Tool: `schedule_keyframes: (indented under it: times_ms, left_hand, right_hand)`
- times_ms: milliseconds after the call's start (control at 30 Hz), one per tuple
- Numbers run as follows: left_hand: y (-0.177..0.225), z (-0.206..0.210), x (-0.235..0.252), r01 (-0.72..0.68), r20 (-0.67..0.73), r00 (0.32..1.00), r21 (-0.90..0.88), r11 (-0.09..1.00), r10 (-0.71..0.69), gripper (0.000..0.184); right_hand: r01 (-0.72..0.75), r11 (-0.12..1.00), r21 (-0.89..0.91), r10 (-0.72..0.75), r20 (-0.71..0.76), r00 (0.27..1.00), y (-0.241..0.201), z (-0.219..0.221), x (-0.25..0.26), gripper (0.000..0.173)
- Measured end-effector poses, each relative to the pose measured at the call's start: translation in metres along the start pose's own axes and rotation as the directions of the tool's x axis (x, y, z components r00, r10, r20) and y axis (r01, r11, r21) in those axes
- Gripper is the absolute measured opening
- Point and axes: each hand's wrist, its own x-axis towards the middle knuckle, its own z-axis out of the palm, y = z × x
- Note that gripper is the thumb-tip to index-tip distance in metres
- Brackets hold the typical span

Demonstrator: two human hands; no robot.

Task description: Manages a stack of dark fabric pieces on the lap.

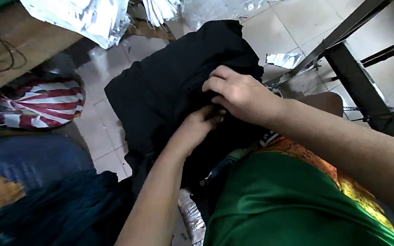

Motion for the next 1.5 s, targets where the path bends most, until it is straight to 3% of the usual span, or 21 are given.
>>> schedule_keyframes:
  times_ms: [67,100,167,233,267,333,467,533,633,733,800,900,933,967,1000,1067,1100,1133,1267,1400,1500]
  left_hand:
    - [-0.002,-0.006,0.003,0.026,-0.013,1.0,-0.206,0.978,-0.029,0.03]
    - [-0.003,-0.008,0.003,0.032,0.005,0.999,-0.255,0.966,-0.031,0.033]
    - [-0.004,-0.012,0.005,0.061,0.089,0.995,-0.279,0.958,-0.037,0.042]
    - [-0.003,-0.013,0.008,0.108,0.138,0.988,-0.299,0.948,-0.069,0.044]
    - [-0.003,-0.015,0.009,0.117,0.142,0.987,-0.309,0.944,-0.075,0.043]
    - [-0.005,-0.016,0.009,0.101,0.12,0.991,-0.329,0.939,-0.064,0.038]
    - [-0.009,-0.018,0.007,0.033,0.13,0.991,-0.274,0.961,0.003,0.04]
    - [-0.015,-0.019,0.005,-0.038,0.187,0.98,-0.189,0.981,0.074,0.041]
    - [-0.012,-0.014,-0.004,-0.19,0.249,0.956,0.128,0.973,0.154,0.039]
    - [-0.001,0.0,-0.01,-0.214,0.188,0.972,0.455,0.864,0.141,0.024]
    - [-0.001,0.002,-0.004,-0.141,0.063,0.99,0.486,0.863,0.127,0.023]
    - [-0.006,-0.004,0.005,-0.038,-0.028,0.998,0.291,0.956,0.048,0.02]
    - [-0.01,-0.006,0.006,-0.039,-0.028,0.999,0.237,0.971,0.046,0.02]
    - [-0.012,-0.007,0.008,-0.03,-0.024,0.999,0.206,0.978,0.036,0.02]
    - [-0.012,-0.008,0.01,0.003,-0.014,1.0,0.182,0.983,0.0,0.023]
    - [-0.01,-0.009,0.013,0.033,0.002,0.999,0.154,0.988,-0.034,0.026]
    - [-0.01,-0.008,0.014,0.034,0.0,0.999,0.158,0.987,-0.035,0.026]
    - [-0.011,-0.009,0.014,0.035,0.001,0.999,0.168,0.985,-0.036,0.026]
    - [-0.011,-0.009,0.011,-0.012,0.012,1.0,0.231,0.973,0.01,0.027]
    - [-0.015,-0.006,0.005,-0.227,0.116,0.974,0.406,0.885,0.197,0.029]
    - [-0.01,0.001,0.0,-0.193,0.107,0.981,0.501,0.843,0.161,0.036]
  right_hand:
    - [0.081,0.997,-0.013,-0.082,-0.124,0.989,0.004,0.015,-0.02,0.014]
    - [0.1,0.995,-0.015,-0.101,-0.088,0.991,0.003,0.022,-0.033,0.011]
    - [0.062,0.998,-0.021,-0.056,0.226,0.973,0.002,0.032,-0.057,0.01]
    - [-0.093,0.991,-0.097,0.132,0.576,0.807,0.0,0.035,-0.063,0.02]
    - [-0.136,0.98,-0.144,0.197,0.649,0.735,0.0,0.037,-0.061,0.023]
    - [-0.153,0.964,-0.219,0.264,0.694,0.67,-0.004,0.037,-0.055,0.024]
    - [-0.204,0.947,-0.248,0.321,0.717,0.619,-0.014,0.027,-0.045,0.025]
    - [-0.259,0.945,-0.199,0.324,0.677,0.661,-0.014,0.016,-0.045,0.022]
    - [-0.231,0.971,-0.064,0.235,0.449,0.862,-0.007,0.002,-0.039,0.014]
    - [-0.188,0.981,-0.045,0.192,0.335,0.922,-0.007,-0.008,-0.019,0.014]
    - [-0.174,0.984,-0.035,0.178,0.242,0.954,-0.01,-0.003,-0.015,0.014]
    - [0.022,0.999,-0.036,-0.024,-0.072,0.997,-0.011,0.019,-0.028,0.011]
    - [0.069,0.997,-0.027,-0.07,-0.073,0.995,-0.013,0.026,-0.035,0.011]
    - [0.07,0.997,-0.015,-0.07,0.017,0.997,-0.013,0.032,-0.043,0.011]
    - [0.008,1.0,-0.018,-0.004,0.203,0.979,-0.012,0.035,-0.05,0.013]
    - [-0.172,0.975,-0.14,0.222,0.604,0.765,-0.007,0.036,-0.051,0.023]
    - [-0.208,0.955,-0.21,0.295,0.696,0.654,-0.005,0.037,-0.049,0.027]
    - [-0.218,0.946,-0.24,0.325,0.72,0.613,-0.005,0.038,-0.047,0.028]
    - [-0.235,0.956,-0.174,0.29,0.656,0.696,-0.007,0.024,-0.047,0.022]
    - [-0.184,0.982,-0.029,0.183,0.338,0.923,0.0,0.004,-0.043,0.012]
    - [-0.164,0.986,-0.037,0.168,0.273,0.947,-0.003,0.001,-0.025,0.014]
